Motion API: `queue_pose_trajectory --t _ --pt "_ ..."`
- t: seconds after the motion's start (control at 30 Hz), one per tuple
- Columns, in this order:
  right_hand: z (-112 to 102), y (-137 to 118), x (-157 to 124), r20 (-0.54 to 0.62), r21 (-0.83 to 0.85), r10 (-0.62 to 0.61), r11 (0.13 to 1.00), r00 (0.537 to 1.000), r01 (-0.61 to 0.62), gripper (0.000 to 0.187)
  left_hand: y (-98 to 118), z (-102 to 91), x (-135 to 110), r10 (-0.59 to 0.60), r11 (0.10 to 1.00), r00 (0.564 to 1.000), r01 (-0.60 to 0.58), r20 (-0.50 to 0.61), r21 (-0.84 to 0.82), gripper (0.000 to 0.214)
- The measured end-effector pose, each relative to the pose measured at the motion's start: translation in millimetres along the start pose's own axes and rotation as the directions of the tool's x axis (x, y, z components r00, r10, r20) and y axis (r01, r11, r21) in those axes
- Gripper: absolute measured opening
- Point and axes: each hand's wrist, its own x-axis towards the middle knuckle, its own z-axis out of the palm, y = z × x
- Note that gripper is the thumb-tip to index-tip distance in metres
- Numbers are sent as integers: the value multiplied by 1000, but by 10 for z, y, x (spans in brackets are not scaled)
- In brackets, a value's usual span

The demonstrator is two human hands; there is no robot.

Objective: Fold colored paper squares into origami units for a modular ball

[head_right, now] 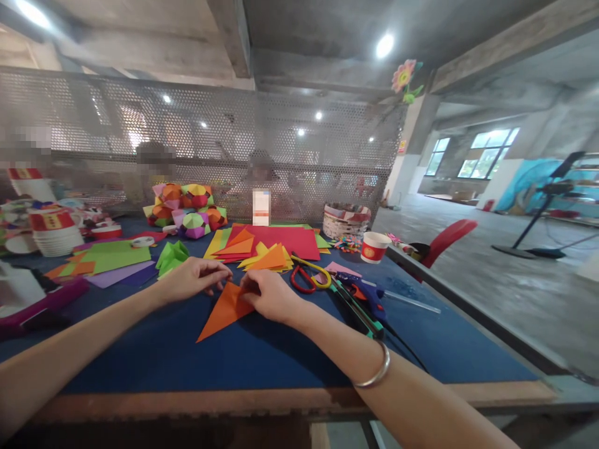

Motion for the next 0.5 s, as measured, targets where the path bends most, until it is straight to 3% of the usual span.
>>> queue_pose_trajectory --t 0.27,0.5 --pt "-14 -48 19 -107 170 -22 985 994 40 9 63 -23 -14 -19 999 1000 19 3 -49 62" --pt "-31 -69 6 -219 102 -83 989 972 107 8 128 -33 -49 -46 990 998 51 38 -128 70"
